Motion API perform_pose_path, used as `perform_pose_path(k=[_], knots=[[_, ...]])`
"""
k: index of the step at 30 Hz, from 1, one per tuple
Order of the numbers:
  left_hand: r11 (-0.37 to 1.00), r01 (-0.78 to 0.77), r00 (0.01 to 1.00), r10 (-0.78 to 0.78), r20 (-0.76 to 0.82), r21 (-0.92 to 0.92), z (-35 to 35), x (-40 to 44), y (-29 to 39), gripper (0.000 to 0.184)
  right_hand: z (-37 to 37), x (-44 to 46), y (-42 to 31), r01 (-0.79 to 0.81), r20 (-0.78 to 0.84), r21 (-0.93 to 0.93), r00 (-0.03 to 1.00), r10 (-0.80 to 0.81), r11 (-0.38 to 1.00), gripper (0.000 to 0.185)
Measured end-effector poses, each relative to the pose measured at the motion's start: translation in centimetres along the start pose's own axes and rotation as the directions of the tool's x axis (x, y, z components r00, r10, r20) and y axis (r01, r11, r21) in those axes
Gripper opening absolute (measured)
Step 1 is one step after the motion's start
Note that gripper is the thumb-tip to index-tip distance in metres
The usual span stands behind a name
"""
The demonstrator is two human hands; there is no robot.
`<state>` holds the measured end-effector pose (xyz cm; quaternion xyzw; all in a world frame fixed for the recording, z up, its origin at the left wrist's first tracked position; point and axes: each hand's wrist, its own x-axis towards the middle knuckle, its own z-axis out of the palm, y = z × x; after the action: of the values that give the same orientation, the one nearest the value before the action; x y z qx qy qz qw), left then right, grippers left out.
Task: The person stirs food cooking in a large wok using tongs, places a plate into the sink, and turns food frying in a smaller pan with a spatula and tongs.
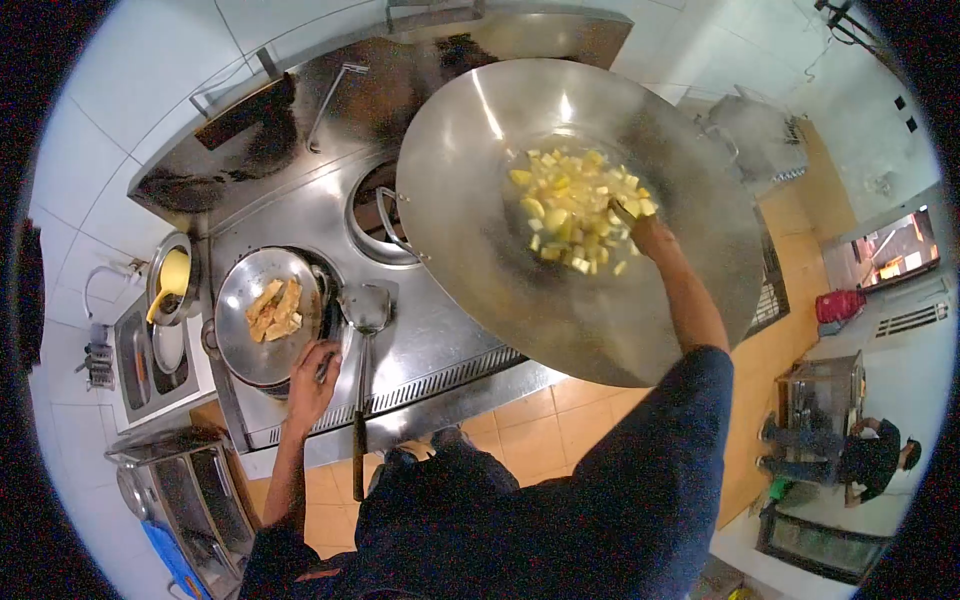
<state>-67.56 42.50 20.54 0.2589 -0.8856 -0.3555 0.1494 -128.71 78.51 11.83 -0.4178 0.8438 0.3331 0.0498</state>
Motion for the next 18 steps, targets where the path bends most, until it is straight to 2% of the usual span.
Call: perform_pose_path(k=[2, 4, 5, 7, 9, 10, 11, 13, 15, 17, 18], knots=[[0.999, 0.01, 1.0, -0.009, -0.029, 0.035, -0.7, -0.8, -0.1, 0.018, -3.1, 2.9, -2.7, -0.02, -0.154, 0.022, 0.988, 0.023, 1.0, 0.016], [0.998, 0.037, 0.998, -0.034, -0.061, 0.055, -1.6, -1.4, 0.0, 0.018, -5.8, 4.7, -4.8, 0.158, -0.23, -0.241, 0.949, -0.214, 0.958, 0.017], [0.997, 0.059, 0.996, -0.055, -0.066, 0.058, -2.0, -1.6, 0.2, 0.018, -8.6, 5.9, -6.0, 0.219, 0.022, -0.237, 0.975, -0.22, 0.946, 0.022], [0.994, 0.09, 0.994, -0.086, -0.072, 0.055, -2.5, -1.9, 0.0, 0.018, -9.6, 7.7, -7.6, 0.128, -0.051, 0.145, 0.991, -0.122, 0.981, 0.028], [0.994, 0.105, 0.992, -0.102, -0.075, 0.036, -2.3, -2.1, -0.5, 0.018, -10.8, 6.8, -8.6, 0.208, -0.122, 0.184, 0.975, -0.188, 0.961, 0.028], [0.995, 0.094, 0.993, -0.091, -0.075, 0.03, -2.1, -2.0, -0.9, 0.018, -13.5, 4.4, -9.5, 0.326, -0.155, 0.027, 0.935, -0.318, 0.945, 0.026], [0.996, 0.082, 0.994, -0.08, -0.075, 0.024, -1.8, -2.0, -1.3, 0.018, -14.8, 2.3, -9.9, 0.33, -0.157, 0.218, 0.941, -0.3, 0.919, 0.022], [0.998, 0.06, 0.996, -0.059, -0.065, 0.012, -1.4, -1.7, -1.4, 0.018, -17.7, -1.9, -10.7, 0.308, -0.162, 0.575, 0.951, -0.264, 0.758, 0.024], [0.999, 0.042, 0.998, -0.042, -0.045, 0.003, -1.1, -1.2, -1.4, 0.017, -19.9, -6.3, -10.4, 0.186, -0.022, 0.67, 0.973, -0.232, 0.718, 0.022], [0.998, 0.054, 0.998, -0.055, -0.032, -0.037, -0.9, -0.6, -1.0, 0.017, -21.2, -9.4, -9.9, -0.017, 0.16, 0.745, 0.975, -0.155, 0.667, 0.024], [0.997, 0.062, 0.998, -0.064, -0.024, -0.055, -0.9, -0.4, -0.8, 0.017, -19.1, -9.8, -8.9, 0.05, 0.112, 0.723, 0.976, -0.188, 0.69, 0.023]])
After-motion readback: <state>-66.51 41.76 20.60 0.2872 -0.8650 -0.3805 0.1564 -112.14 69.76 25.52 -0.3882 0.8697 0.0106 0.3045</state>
